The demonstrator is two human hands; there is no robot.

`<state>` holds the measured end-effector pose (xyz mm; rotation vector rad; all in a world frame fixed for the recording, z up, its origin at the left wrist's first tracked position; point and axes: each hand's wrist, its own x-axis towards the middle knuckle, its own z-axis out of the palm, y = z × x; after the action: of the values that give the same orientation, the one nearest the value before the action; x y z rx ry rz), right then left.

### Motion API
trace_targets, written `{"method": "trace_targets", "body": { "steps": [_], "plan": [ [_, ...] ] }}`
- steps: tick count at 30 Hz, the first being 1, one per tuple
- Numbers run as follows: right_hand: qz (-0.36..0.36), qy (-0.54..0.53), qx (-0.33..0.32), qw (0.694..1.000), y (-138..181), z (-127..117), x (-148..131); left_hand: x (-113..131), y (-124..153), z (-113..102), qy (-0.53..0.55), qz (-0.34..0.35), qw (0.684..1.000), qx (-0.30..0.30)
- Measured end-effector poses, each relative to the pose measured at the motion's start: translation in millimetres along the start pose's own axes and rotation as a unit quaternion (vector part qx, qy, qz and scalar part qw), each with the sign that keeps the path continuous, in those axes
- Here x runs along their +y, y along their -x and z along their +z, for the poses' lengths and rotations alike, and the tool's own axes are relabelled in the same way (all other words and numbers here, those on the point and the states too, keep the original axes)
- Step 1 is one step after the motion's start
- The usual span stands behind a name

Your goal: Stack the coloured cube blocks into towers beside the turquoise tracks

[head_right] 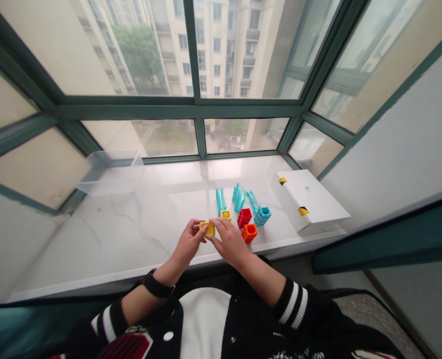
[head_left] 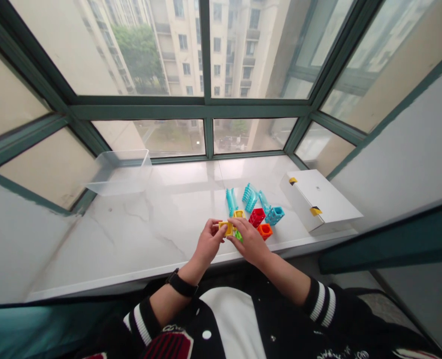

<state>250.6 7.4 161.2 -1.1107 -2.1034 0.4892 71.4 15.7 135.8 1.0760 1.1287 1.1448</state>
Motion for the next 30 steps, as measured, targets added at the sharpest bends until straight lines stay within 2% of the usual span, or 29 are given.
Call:
{"method": "trace_targets", "body": {
  "steps": [4, 8, 13, 18, 24, 30],
  "plan": [
    [0.044, -0.012, -0.029, 0.999, -2, -19, 13, -6, -5, 7, -0.021, 0.001, 0.998, -0.055],
    [0.079, -0.031, -0.064, 0.994, -7, -42, 29, 1, -9, 7, -0.109, 0.049, 0.987, -0.11],
    [0.062, 0.005, -0.091, 0.994, -15, -60, 41, 2, -21, 3, -0.22, 0.108, 0.964, -0.106],
    [0.086, 0.059, -0.054, 0.993, -21, -70, 55, -21, -46, 2, -0.295, 0.155, 0.942, -0.051],
    [0.115, 0.088, -0.023, 0.989, -17, -73, 76, -47, -83, 7, -0.345, 0.155, 0.924, -0.062],
    [0.118, 0.092, -0.024, 0.988, -18, -76, 87, -56, -103, 9, -0.33, 0.134, 0.93, -0.093]
  ]
}}
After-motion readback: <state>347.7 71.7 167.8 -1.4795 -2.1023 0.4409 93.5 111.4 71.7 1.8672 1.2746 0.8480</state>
